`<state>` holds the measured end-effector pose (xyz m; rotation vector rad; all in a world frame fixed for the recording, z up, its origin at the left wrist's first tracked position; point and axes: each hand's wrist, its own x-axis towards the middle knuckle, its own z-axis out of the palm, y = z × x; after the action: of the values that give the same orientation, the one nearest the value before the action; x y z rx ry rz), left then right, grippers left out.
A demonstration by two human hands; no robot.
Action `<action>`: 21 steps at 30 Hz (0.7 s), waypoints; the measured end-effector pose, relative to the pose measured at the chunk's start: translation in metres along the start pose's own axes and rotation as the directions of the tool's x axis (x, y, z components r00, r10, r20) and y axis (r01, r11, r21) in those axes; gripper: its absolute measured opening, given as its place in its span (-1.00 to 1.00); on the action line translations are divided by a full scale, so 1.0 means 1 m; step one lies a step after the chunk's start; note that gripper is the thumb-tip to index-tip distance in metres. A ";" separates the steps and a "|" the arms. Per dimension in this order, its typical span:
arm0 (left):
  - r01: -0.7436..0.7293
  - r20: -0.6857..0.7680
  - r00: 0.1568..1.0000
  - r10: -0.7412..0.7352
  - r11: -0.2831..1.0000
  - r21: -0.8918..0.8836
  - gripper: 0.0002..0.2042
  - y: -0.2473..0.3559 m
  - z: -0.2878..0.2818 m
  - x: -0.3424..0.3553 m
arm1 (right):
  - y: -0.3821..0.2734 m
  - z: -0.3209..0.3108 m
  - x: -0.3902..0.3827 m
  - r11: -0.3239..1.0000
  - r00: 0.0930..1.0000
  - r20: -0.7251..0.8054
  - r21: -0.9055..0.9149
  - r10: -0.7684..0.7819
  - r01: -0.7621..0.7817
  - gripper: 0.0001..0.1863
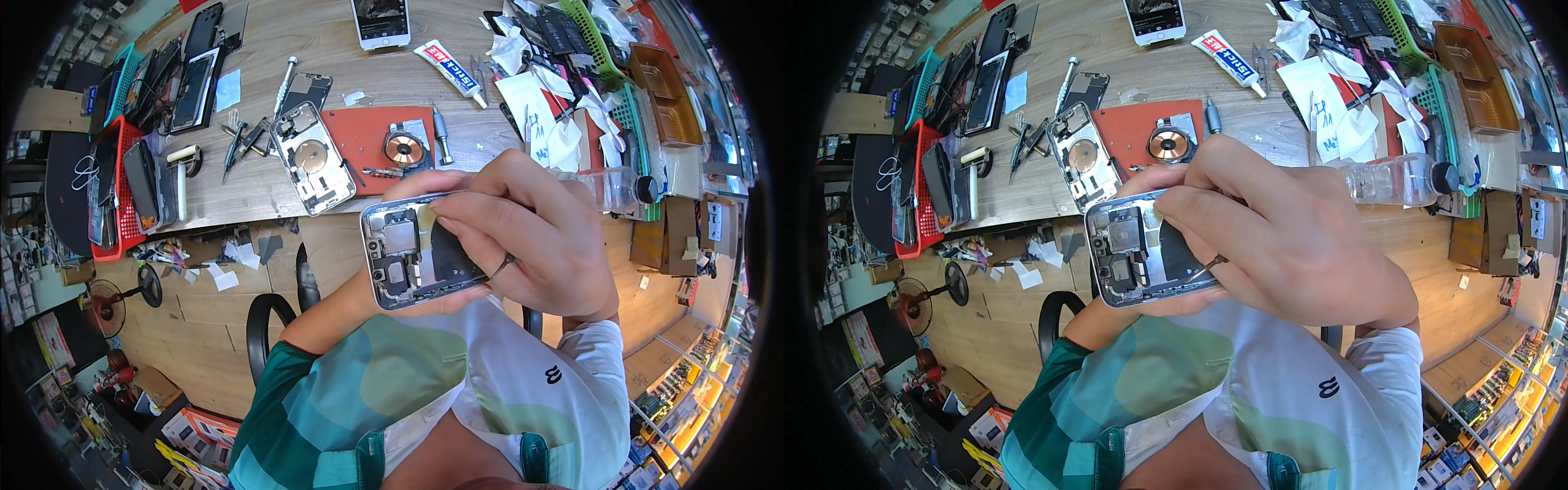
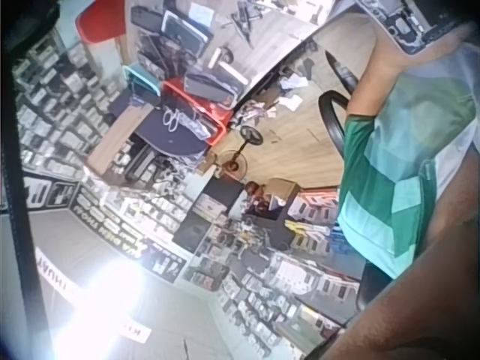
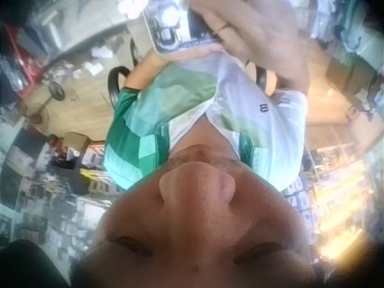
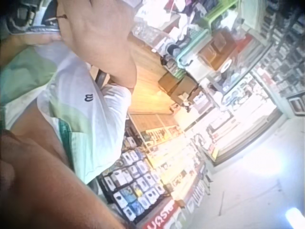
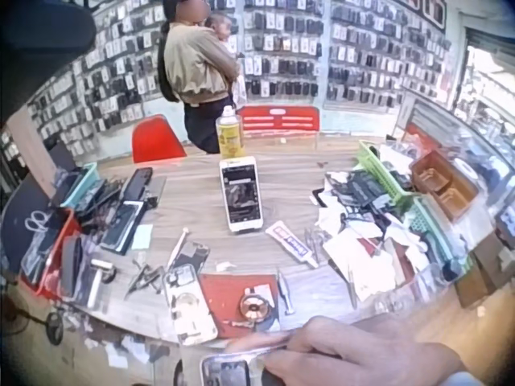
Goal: The person uses a metal tool to scrape adhesive from the interior of a disassembled smartphone chassis. They then pour liquid from a plastic bottle onto the chassis interior.
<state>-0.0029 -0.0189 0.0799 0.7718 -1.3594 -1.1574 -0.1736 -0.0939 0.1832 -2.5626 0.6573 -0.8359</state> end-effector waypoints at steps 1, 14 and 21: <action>-0.013 -0.016 1.000 0.014 0.999 0.034 0.05 0.000 0.001 0.000 | 0.000 0.002 0.000 1.000 1.000 -0.006 -0.001 -0.002 0.002 -0.69; -0.163 0.001 0.987 0.164 0.983 0.079 -0.03 0.002 0.002 0.007 | -0.007 0.008 -0.004 0.997 0.999 -0.046 -0.069 0.022 -0.026 -0.68; -0.186 0.016 0.983 0.185 0.978 0.095 -0.05 0.002 0.001 0.008 | -0.010 0.013 -0.006 0.998 0.995 -0.072 -0.011 0.066 -0.067 -0.72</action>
<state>-0.0050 -0.0254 0.0845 0.6930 -1.4687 -0.9552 -0.1671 -0.0802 0.1751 -2.5178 0.7688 -0.9079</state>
